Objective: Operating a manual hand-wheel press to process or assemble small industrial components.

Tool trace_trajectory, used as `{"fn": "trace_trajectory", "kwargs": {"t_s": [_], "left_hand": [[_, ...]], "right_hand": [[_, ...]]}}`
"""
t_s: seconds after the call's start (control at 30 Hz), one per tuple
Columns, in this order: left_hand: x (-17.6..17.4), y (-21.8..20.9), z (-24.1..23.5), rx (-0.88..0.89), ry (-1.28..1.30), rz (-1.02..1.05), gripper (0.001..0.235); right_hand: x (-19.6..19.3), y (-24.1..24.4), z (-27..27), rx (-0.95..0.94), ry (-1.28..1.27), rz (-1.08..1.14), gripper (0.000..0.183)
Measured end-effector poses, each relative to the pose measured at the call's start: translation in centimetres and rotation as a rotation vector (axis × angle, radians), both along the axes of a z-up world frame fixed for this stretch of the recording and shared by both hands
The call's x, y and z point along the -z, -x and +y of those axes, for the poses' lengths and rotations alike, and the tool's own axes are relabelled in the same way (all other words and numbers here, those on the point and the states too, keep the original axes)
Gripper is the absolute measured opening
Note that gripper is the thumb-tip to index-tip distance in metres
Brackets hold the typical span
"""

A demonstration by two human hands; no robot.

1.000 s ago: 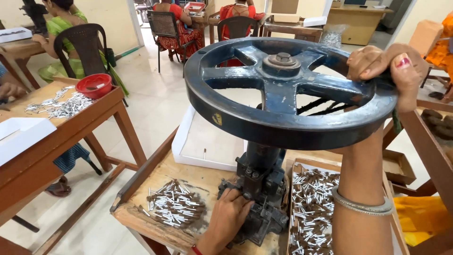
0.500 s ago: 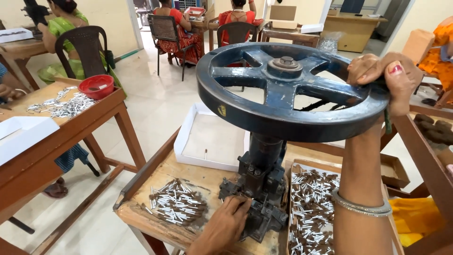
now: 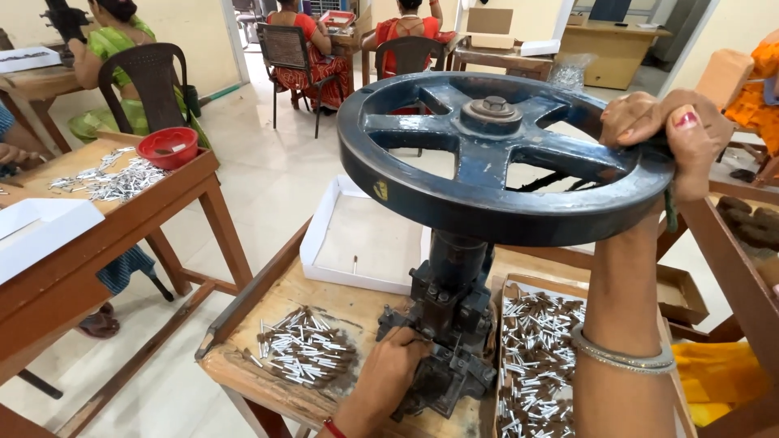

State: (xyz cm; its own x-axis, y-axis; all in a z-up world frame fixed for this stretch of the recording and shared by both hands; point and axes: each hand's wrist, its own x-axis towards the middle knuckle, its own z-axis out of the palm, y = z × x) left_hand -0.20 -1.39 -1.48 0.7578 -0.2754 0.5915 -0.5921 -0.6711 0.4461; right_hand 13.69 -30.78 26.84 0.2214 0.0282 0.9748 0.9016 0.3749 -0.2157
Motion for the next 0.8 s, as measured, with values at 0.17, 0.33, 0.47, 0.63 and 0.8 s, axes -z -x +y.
{"fn": "trace_trajectory", "kwargs": {"t_s": [0.17, 0.33, 0.47, 0.63, 0.8], "left_hand": [[2.1, -0.1, 0.4, 0.009, -0.184, -0.248, 0.027], [0.8, -0.2, 1.1, 0.072, -0.205, -0.308, 0.028], [-1.8, -0.5, 1.9, 0.188, -0.047, -0.184, 0.026], [0.3, -1.6, 1.5, 0.218, 0.19, -0.012, 0.024], [0.7, -1.4, 1.3, 0.189, 0.286, 0.038, 0.023]], "right_hand": [[0.1, 0.1, -0.1, 0.004, 0.101, -0.033, 0.036], [-0.4, 0.3, 1.4, 0.009, 0.089, -0.081, 0.034], [-0.2, 0.7, 2.1, -0.012, 0.013, -0.127, 0.037], [-0.3, 0.8, 2.1, -0.01, -0.018, -0.077, 0.036], [-0.1, 1.2, 1.4, -0.011, 0.039, -0.079, 0.038]]}}
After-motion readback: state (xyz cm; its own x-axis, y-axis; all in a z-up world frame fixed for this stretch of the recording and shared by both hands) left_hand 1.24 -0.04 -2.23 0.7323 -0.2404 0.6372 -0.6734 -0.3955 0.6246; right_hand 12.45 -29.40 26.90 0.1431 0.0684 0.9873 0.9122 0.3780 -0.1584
